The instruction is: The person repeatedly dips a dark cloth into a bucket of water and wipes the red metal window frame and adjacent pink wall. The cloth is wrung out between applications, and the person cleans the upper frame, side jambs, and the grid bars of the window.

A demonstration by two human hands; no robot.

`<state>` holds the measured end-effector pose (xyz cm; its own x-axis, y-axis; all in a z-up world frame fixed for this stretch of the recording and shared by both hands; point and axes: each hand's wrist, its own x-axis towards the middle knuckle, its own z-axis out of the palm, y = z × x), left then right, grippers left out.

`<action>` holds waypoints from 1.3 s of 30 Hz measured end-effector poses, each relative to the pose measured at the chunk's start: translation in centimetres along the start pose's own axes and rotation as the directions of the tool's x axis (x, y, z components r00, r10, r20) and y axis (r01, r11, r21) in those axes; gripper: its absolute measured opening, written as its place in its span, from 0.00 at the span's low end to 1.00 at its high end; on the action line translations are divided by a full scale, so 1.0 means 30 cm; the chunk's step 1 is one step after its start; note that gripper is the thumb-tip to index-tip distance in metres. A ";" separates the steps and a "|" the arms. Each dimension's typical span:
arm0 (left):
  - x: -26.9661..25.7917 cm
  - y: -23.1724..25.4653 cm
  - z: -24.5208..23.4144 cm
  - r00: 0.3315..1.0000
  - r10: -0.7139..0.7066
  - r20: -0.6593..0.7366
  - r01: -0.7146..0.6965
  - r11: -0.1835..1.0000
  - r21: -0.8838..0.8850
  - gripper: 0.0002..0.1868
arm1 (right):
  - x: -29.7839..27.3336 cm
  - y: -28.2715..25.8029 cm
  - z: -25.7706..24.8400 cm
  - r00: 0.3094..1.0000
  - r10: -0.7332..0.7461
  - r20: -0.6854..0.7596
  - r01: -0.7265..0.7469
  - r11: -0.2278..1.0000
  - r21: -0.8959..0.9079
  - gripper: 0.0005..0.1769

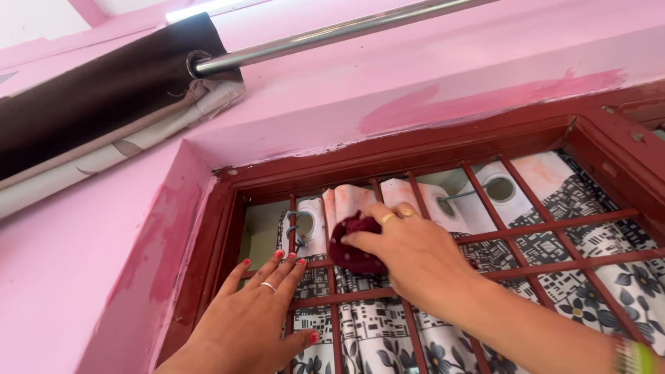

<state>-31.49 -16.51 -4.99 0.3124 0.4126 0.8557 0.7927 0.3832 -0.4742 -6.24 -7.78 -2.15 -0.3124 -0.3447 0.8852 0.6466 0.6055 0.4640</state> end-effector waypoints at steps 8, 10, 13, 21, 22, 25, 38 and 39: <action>-0.027 0.096 -0.148 0.951 -0.200 0.237 0.174 0.977 0.126 0.64 | 0.112 -0.101 0.042 0.936 -0.280 -0.215 0.278 0.960 -0.043 0.36; -0.034 0.127 -0.199 0.944 -0.232 0.236 0.206 0.970 0.128 0.68 | 0.180 -0.110 0.082 0.956 -0.118 -0.268 0.124 0.992 0.007 0.35; -0.040 0.156 -0.247 0.871 -0.375 0.317 0.322 0.924 0.208 0.70 | 0.228 -0.142 0.127 0.970 -0.070 -0.233 0.098 0.989 0.114 0.30; -0.097 0.024 -0.059 0.479 0.273 -0.835 0.071 0.935 0.346 0.77 | 0.057 -0.059 0.048 0.877 -0.467 -0.115 0.477 0.876 0.077 0.36; -0.112 -0.023 -0.037 0.559 0.264 -0.786 0.048 0.936 0.349 0.76 | 0.037 -0.023 0.037 0.843 -0.514 -0.156 0.524 0.851 0.025 0.38; -0.173 -0.129 0.008 0.699 0.274 -0.660 -0.011 0.928 0.373 0.72 | -0.012 0.063 0.030 0.938 -0.347 0.002 0.347 0.937 0.041 0.47; -0.361 -0.170 -0.111 0.763 0.330 -0.556 0.011 0.854 0.521 0.63 | 0.186 -0.368 0.230 0.896 -0.365 -0.253 0.416 0.890 0.186 0.25; -0.369 -0.158 -0.115 0.780 0.315 -0.541 0.007 0.860 0.511 0.63 | 0.171 -0.345 0.223 0.857 -0.419 -0.302 0.474 0.870 0.139 0.25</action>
<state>-36.89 -25.75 -11.51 0.7766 -0.0046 0.6300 0.4162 0.7545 -0.5075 -19.19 -11.01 -2.19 -0.3282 -0.7652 0.5539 0.3176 0.4628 0.8276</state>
